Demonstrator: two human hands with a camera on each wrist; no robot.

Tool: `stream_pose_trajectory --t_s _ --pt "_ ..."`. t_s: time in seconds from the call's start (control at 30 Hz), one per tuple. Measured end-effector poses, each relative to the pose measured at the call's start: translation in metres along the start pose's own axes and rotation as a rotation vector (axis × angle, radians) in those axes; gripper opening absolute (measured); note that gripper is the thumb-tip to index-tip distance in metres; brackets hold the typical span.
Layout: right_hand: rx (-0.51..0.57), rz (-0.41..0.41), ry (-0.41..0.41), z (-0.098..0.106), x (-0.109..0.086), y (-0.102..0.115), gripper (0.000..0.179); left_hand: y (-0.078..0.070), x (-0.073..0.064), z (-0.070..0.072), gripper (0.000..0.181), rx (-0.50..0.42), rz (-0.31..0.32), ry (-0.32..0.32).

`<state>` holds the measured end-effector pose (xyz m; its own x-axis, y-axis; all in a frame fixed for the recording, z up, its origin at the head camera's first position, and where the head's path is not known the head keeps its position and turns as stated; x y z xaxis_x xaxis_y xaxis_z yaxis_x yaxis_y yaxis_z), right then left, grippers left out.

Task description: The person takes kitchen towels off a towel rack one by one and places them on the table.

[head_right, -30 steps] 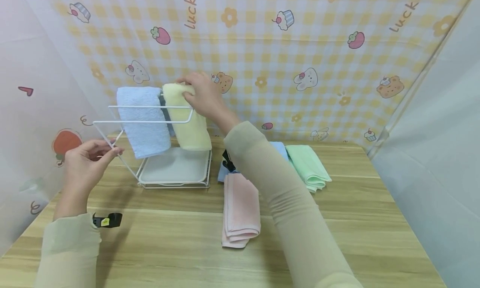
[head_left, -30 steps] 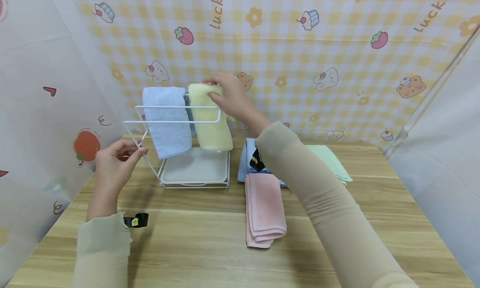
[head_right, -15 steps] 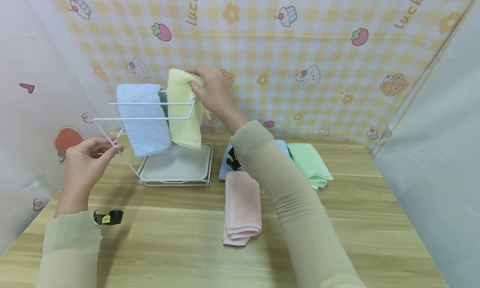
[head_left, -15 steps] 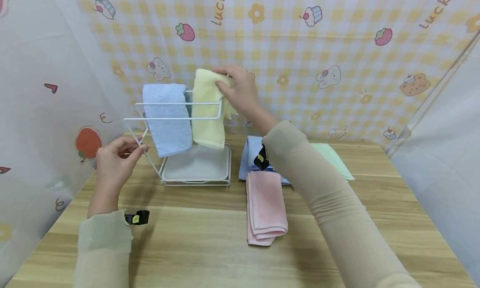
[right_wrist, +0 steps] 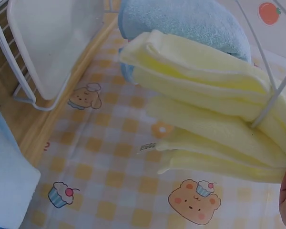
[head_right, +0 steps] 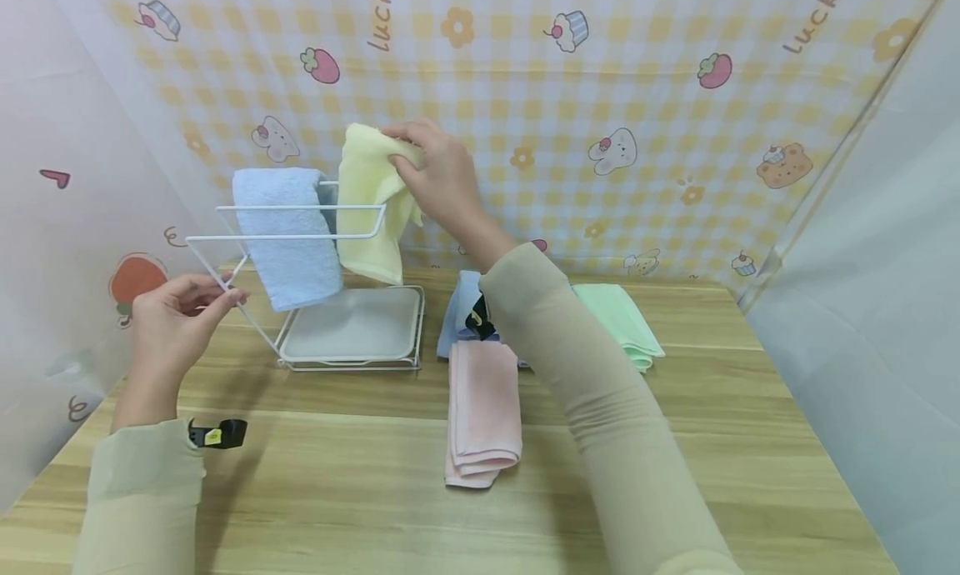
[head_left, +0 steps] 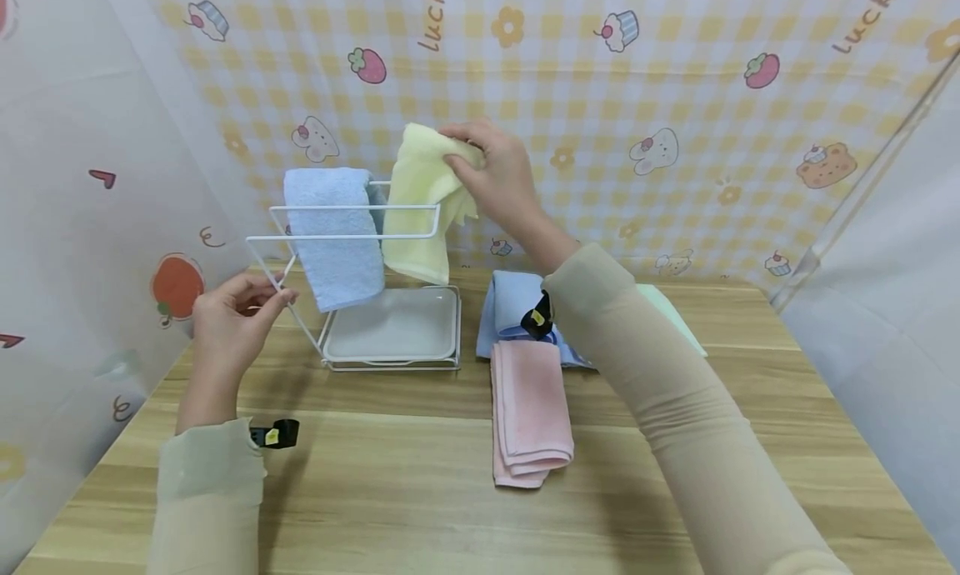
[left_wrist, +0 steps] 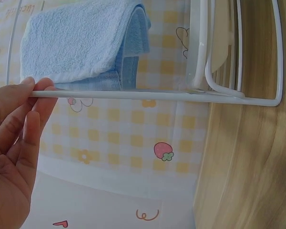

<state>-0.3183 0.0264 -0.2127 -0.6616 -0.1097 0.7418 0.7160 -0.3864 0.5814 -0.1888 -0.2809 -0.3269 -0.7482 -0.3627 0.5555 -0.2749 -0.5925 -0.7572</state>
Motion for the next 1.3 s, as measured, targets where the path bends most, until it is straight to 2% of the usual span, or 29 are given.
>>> stream_pose_trajectory --t_s 0.43,0.87,1.1,1.3 --pt "0.037 -0.012 -0.056 0.017 -0.003 0.001 0.026 0.0 0.001 -0.001 0.014 0.013 0.006 -0.002" --pt "0.136 0.038 -0.221 0.035 -0.008 -0.001 0.024 0.0 -0.001 0.0 0.016 0.02 0.009 -0.005" --pt "0.152 0.079 -0.299 0.041 -0.014 -0.005 0.023 0.0 -0.001 0.0 0.016 0.027 0.009 -0.004" --pt "0.162 0.05 -0.34 0.045 -0.018 -0.002 0.024 0.0 -0.002 0.001 0.017 0.032 0.014 0.003"
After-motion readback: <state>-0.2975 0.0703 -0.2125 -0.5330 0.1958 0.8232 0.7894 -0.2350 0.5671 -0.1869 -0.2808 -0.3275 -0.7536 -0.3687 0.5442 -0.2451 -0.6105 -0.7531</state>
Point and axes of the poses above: each hand's wrist, its own x-axis towards the middle knuckle, its own z-axis out of the back of the hand, y = z × x, the point moved 1 cm from there along x, towards the middle knuckle, and after that the axes turned 8 degrees about -y, right-handed, at the moved point
